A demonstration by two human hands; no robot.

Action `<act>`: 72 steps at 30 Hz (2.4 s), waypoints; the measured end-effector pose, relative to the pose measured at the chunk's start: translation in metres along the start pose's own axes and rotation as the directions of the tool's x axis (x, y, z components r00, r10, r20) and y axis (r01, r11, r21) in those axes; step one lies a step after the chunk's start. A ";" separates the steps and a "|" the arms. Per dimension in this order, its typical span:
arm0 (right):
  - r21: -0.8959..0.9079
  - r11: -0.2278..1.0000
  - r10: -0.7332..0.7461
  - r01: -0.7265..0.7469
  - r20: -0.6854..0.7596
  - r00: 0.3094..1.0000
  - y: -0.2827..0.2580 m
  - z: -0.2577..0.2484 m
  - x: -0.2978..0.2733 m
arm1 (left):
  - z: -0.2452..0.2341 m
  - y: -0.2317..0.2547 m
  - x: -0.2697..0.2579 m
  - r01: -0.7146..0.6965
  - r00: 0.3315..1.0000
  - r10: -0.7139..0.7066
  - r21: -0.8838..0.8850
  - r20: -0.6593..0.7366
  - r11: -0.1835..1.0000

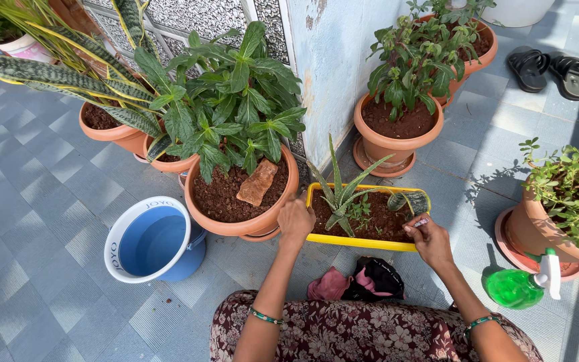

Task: The person sits on a tiled balcony and tends to several potted plants. They use a small trowel to loosen soil in a yellow planter, spray the plants with a green spray bottle, and wipe the planter's rim with a cloth. The person also adjusts the position of a terracotta pot.

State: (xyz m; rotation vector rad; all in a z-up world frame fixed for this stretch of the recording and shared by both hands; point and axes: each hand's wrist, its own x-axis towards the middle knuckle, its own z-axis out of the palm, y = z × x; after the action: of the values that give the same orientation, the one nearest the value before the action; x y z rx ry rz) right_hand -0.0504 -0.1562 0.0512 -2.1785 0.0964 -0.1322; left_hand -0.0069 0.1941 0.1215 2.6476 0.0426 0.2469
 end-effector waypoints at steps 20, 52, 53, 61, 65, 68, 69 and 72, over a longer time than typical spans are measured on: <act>0.209 0.976 -0.048 0.052 -0.027 0.998 -0.057 0.118 0.016 | 0.045 0.009 -0.020 -0.225 0.974 0.225 0.014 -0.040 0.974; 0.444 0.874 -0.144 0.197 -0.150 0.978 -0.076 0.180 -0.018 | 0.130 -0.122 -0.006 0.305 0.942 -0.219 -0.374 0.255 0.876; 0.466 0.863 -0.130 0.196 -0.169 0.977 -0.078 0.182 -0.019 | 0.130 -0.123 -0.006 0.316 0.936 -0.216 -0.392 0.277 0.864; 0.281 0.929 -0.159 0.242 -0.289 0.944 -0.109 0.128 -0.039 | 0.139 -0.128 -0.001 0.326 0.932 -0.203 -0.444 0.301 0.835; 0.235 0.951 -0.114 0.203 -0.343 0.933 -0.157 0.116 -0.026 | 0.129 -0.133 0.003 0.491 0.847 -0.220 -0.551 0.484 0.675; 0.068 0.897 -0.413 0.438 -0.226 0.882 -0.182 0.142 0.003 | 0.121 -0.132 0.002 0.535 0.818 -0.217 -0.568 0.532 0.626; -0.015 0.893 -0.447 0.449 -0.129 0.885 -0.189 0.156 0.019 | 0.119 -0.133 0.004 0.544 0.812 -0.216 -0.570 0.542 0.616; -0.270 0.910 -0.300 0.316 0.101 0.949 -0.197 0.200 0.064 | 0.118 -0.134 0.006 0.527 0.811 -0.194 -0.545 0.552 0.652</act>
State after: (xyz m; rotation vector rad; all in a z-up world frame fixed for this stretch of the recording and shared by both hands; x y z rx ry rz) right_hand 0.0436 0.1111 0.1024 -2.4699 -0.2814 -0.2485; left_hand 0.0223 0.2591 -0.0418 1.8232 0.2898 -0.4338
